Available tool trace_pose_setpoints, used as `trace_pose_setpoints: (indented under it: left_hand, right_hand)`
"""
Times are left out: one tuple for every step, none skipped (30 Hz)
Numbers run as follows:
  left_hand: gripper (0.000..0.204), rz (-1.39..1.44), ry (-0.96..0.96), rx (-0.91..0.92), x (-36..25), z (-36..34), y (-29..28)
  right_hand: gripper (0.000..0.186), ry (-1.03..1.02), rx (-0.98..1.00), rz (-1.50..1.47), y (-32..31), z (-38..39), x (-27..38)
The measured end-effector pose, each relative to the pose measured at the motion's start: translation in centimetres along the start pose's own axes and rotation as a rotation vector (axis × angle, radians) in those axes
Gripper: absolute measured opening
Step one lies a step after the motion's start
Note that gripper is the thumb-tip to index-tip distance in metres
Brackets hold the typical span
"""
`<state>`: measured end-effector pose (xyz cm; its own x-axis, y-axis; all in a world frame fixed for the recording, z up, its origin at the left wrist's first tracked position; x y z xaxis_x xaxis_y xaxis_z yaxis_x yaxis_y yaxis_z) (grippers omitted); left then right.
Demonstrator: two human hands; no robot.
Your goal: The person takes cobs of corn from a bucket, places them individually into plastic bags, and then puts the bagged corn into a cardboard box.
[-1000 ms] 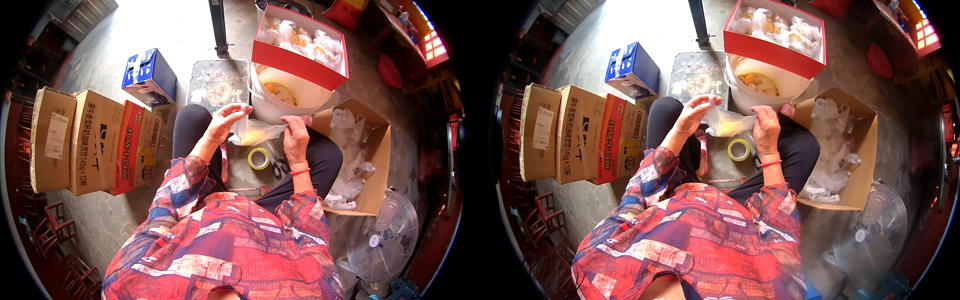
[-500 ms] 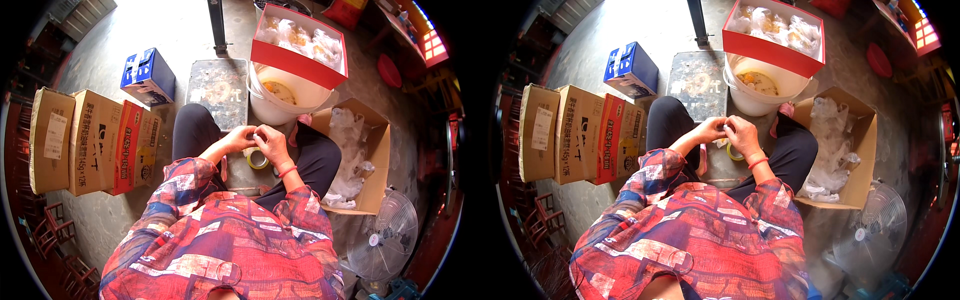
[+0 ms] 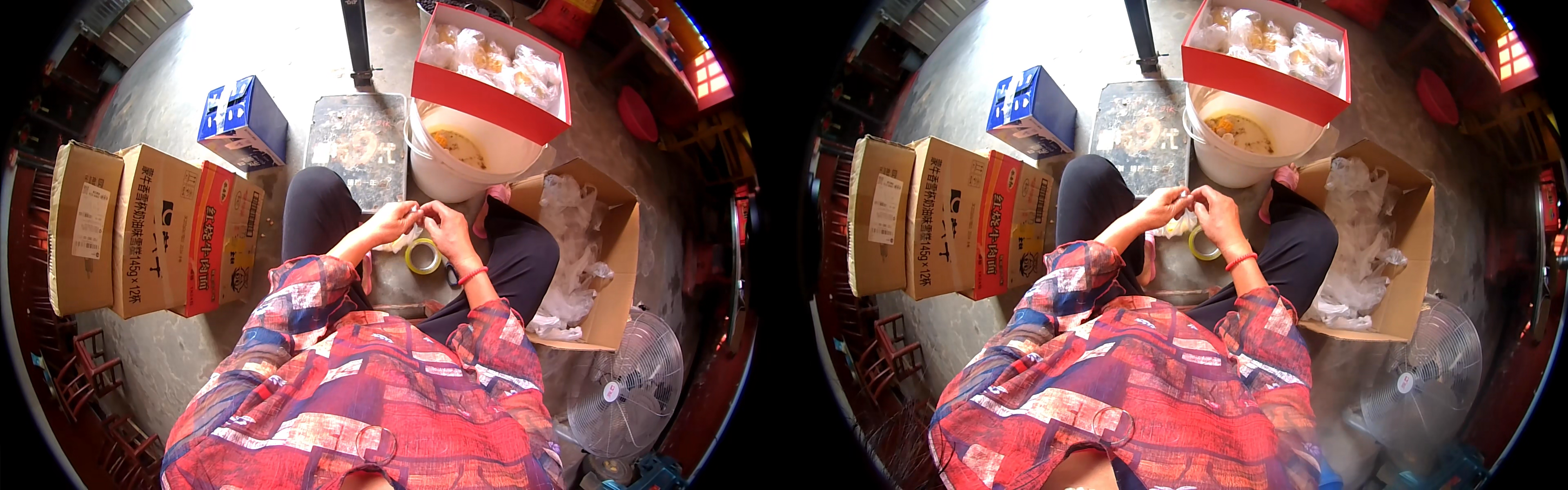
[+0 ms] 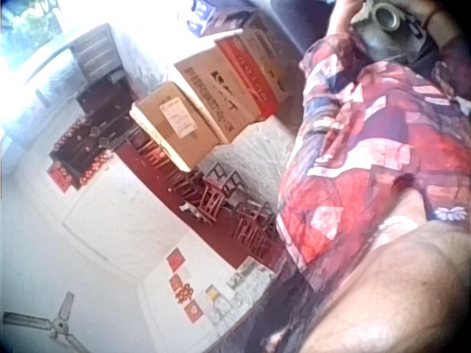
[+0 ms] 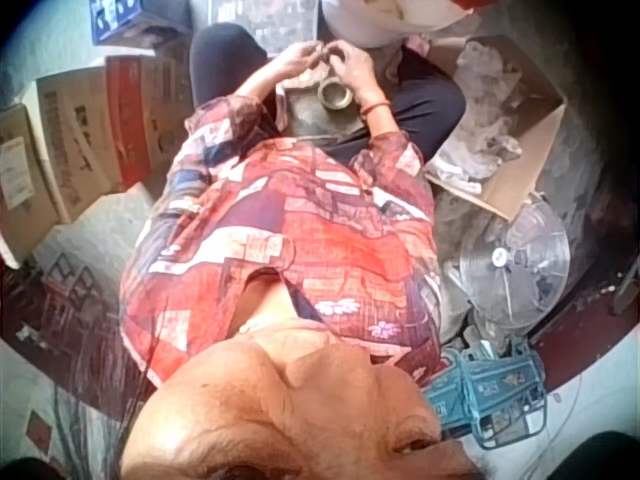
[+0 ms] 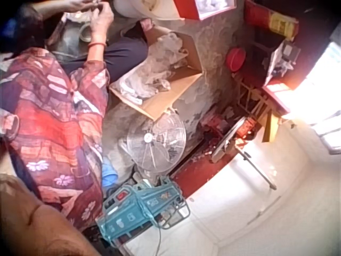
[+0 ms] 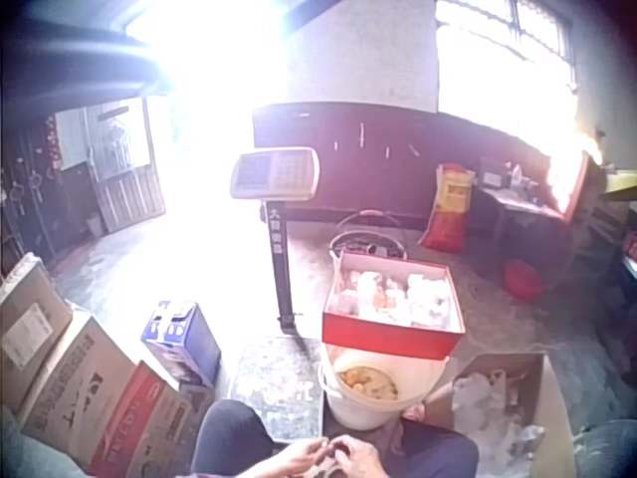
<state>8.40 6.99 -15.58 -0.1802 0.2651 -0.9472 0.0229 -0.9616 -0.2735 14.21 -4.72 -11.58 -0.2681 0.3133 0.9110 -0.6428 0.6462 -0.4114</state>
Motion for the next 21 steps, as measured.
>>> trace_pose_setpoints:
  left_hand:
    - [0.023, 0.004, -0.005, -0.003, -0.2, 0.0, 0.0]
    - [0.023, 0.008, -0.011, -0.006, -0.5, 0.0, -0.1]
    - [0.023, 0.012, -0.017, -0.010, -0.7, 0.0, -0.2]
    - [0.023, 0.028, -0.051, -0.023, -1.0, 0.1, -0.3]
    - [0.023, 0.044, -0.037, -0.039, -1.1, 0.0, -0.6]
    - [0.022, 0.059, -0.024, -0.055, -1.2, -0.1, -0.8]
    - [0.022, 0.075, -0.011, -0.073, -1.2, -0.1, -1.0]
    - [0.022, 0.058, -0.019, -0.112, -1.1, -0.1, -1.2]
    - [0.022, 0.058, -0.009, -0.126, -1.1, -0.1, -1.3]
    - [0.021, 0.058, 0.003, -0.140, -1.4, -0.1, -1.4]
    - [0.021, 0.057, 0.015, -0.154, -1.6, -0.1, -1.5]
    - [0.022, 0.070, 0.028, -0.155, -1.6, -0.2, -1.7]
    - [0.022, 0.123, 0.002, -0.155, -1.6, -0.1, -1.8]
    - [0.023, 0.175, -0.025, -0.155, -1.6, -0.1, -1.9]
    - [0.023, 0.228, -0.051, -0.154, -1.6, 0.0, -2.0]
    - [0.024, 0.224, -0.050, -0.146, -1.7, 0.0, -2.1]
    - [0.024, 0.218, -0.044, -0.144, -1.9, 0.1, -2.1]
    - [0.024, 0.213, -0.039, -0.141, -2.1, 0.3, -2.0]
    - [0.025, 0.208, -0.032, -0.137, -2.3, 0.4, -1.9]
    - [0.025, 0.173, -0.012, -0.151, -2.4, 0.5, -1.9]
    - [0.025, 0.137, 0.009, -0.164, -2.3, 0.5, -2.0]
  right_hand:
    - [0.015, 0.020, 0.010, -0.035, -0.1, -0.1, -0.1]
    - [0.015, 0.040, 0.020, -0.070, -0.1, -0.2, -0.2]
    - [0.015, 0.034, 0.013, -0.085, -0.2, -0.3, -0.3]
    - [0.015, 0.026, 0.007, -0.100, -0.2, -0.3, -0.3]
    - [0.016, 0.018, 0.001, -0.115, -0.1, -0.4, -0.3]
    - [0.015, -0.008, -0.016, -0.053, 0.0, -0.5, -0.3]
    - [0.014, -0.017, -0.022, -0.040, 0.2, -0.6, -0.1]
    - [0.014, -0.026, -0.027, -0.027, 0.3, -0.8, 0.2]
    - [0.014, -0.035, -0.033, -0.014, 0.4, -0.9, 0.5]
    - [0.013, -0.036, -0.049, -0.011, 0.5, -1.0, 0.5]
    - [0.013, -0.037, -0.066, -0.008, 0.5, -1.1, 0.6]
    - [0.013, -0.038, -0.082, -0.005, 0.5, -1.2, 0.7]
    - [0.012, -0.054, -0.091, -0.011, 0.6, -1.3, 0.9]
    - [0.012, -0.069, -0.100, -0.017, 0.6, -1.4, 1.1]
    - [0.011, -0.085, -0.109, -0.024, 0.5, -1.5, 1.3]
    - [0.011, -0.088, -0.106, -0.024, 0.5, -1.5, 1.4]
    - [0.011, -0.092, -0.104, -0.024, 0.4, -1.6, 1.4]
    - [0.010, -0.095, -0.102, -0.024, 0.4, -1.6, 1.5]
    - [0.010, -0.076, -0.095, -0.021, 0.4, -1.6, 1.5]
    - [0.010, -0.058, -0.087, -0.019, 0.4, -1.6, 1.5]
    - [0.010, -0.039, -0.080, -0.016, 0.4, -1.6, 1.5]
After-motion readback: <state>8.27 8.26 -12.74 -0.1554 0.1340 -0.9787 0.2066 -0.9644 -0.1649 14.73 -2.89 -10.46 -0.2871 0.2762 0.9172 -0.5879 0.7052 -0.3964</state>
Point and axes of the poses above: each hand's wrist, its own z-axis away from the middle knuckle, its own y-axis out of the palm, x = y × z, the point moved 5 cm from there along -z, towards the middle knuckle, and after that the axes turned 1 degree about -x, right-handed, at the moved point
